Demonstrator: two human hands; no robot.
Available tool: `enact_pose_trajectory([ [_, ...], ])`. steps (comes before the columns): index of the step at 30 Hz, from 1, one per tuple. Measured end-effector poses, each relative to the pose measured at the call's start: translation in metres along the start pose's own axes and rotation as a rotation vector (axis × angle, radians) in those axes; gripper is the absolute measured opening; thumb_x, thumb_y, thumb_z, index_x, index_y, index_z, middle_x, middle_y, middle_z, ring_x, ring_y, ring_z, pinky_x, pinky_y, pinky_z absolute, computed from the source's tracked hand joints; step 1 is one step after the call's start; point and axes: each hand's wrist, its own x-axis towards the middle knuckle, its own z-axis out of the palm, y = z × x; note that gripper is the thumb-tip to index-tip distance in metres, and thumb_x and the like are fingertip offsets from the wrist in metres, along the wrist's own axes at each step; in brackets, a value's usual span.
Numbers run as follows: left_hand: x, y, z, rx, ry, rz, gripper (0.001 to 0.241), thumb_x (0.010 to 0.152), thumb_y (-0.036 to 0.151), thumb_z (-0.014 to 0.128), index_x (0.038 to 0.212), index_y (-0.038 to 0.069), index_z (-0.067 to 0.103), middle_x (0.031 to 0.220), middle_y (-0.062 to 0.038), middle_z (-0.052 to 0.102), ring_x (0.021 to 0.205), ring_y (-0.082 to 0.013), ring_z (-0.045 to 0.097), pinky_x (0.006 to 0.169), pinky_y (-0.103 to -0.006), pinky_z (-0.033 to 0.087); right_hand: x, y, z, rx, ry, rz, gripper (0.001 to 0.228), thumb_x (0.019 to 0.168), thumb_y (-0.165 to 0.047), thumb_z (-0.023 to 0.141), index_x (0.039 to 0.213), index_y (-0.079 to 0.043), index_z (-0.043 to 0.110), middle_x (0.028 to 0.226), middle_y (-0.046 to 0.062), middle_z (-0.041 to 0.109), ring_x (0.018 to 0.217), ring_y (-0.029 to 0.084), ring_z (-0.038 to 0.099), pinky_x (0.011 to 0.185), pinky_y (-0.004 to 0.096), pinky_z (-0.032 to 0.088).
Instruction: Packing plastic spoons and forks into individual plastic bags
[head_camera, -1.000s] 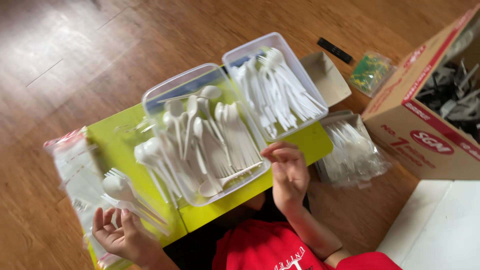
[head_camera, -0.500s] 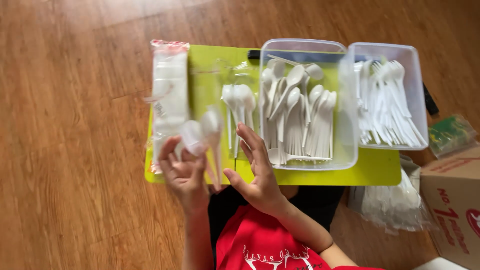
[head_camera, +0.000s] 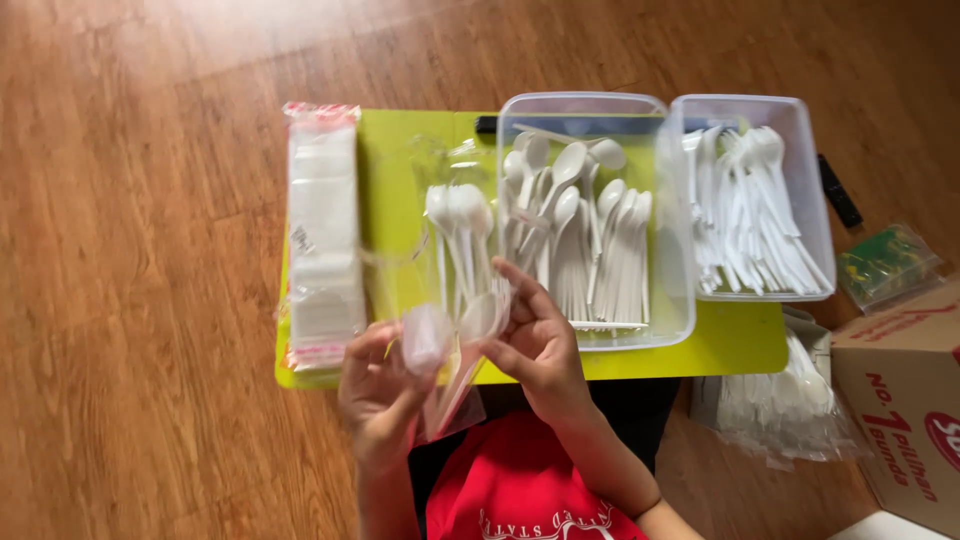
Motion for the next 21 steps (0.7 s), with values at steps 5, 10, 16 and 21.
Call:
enact_pose_trajectory([
  [5, 0.001, 0.002, -0.003, 0.015, 0.074, -0.040, 0.048, 0.086, -0.008, 0.072, 0.130, 0.005, 0.058, 0.130, -0.012, 0.061, 0.119, -0.0269, 0.062, 0.084, -0.0411, 0.066, -0.016, -0.024, -0.047, 0.146, 0.072, 0.067, 0.080, 0.075, -0.004, 0.085, 0.145, 0.009, 0.050, 0.139, 0.014, 0.062, 0.091, 0.015, 0.066, 0.080, 0.031, 0.061],
  [10, -0.001, -0.019, -0.044, 0.037, 0.315, -0.080, 0.051, 0.085, -0.004, 0.066, 0.136, -0.002, 0.063, 0.136, -0.018, 0.066, 0.120, -0.0316, 0.066, 0.085, -0.0518, 0.063, -0.045, -0.063, -0.130, 0.208, -0.002, -0.345, 0.034, 0.088, 0.005, 0.073, 0.121, -0.003, 0.071, 0.099, 0.015, 0.062, 0.095, 0.026, 0.060, 0.085, 0.033, 0.055],
  [16, 0.026, -0.034, -0.058, 0.105, 0.346, 0.062, 0.055, 0.087, 0.012, 0.067, 0.142, 0.004, 0.060, 0.163, -0.008, 0.051, 0.130, -0.0353, 0.059, 0.089, -0.0566, 0.064, -0.109, -0.131, -0.226, 0.707, 0.459, -0.740, 0.030, 0.098, -0.004, 0.060, 0.125, 0.004, 0.072, 0.124, 0.009, 0.075, 0.133, 0.023, 0.060, 0.133, 0.031, 0.040],
  [21, 0.061, -0.056, -0.094, 0.803, 0.153, 0.330, 0.051, 0.094, 0.015, 0.072, 0.139, -0.004, 0.057, 0.142, -0.031, 0.056, 0.130, -0.0437, 0.054, 0.100, -0.0506, 0.048, -0.166, -0.131, -0.319, 0.689, 0.861, -0.749, 0.024, 0.095, -0.020, 0.077, 0.118, -0.020, 0.069, 0.122, 0.005, 0.061, 0.120, 0.022, 0.055, 0.114, 0.047, 0.036],
])
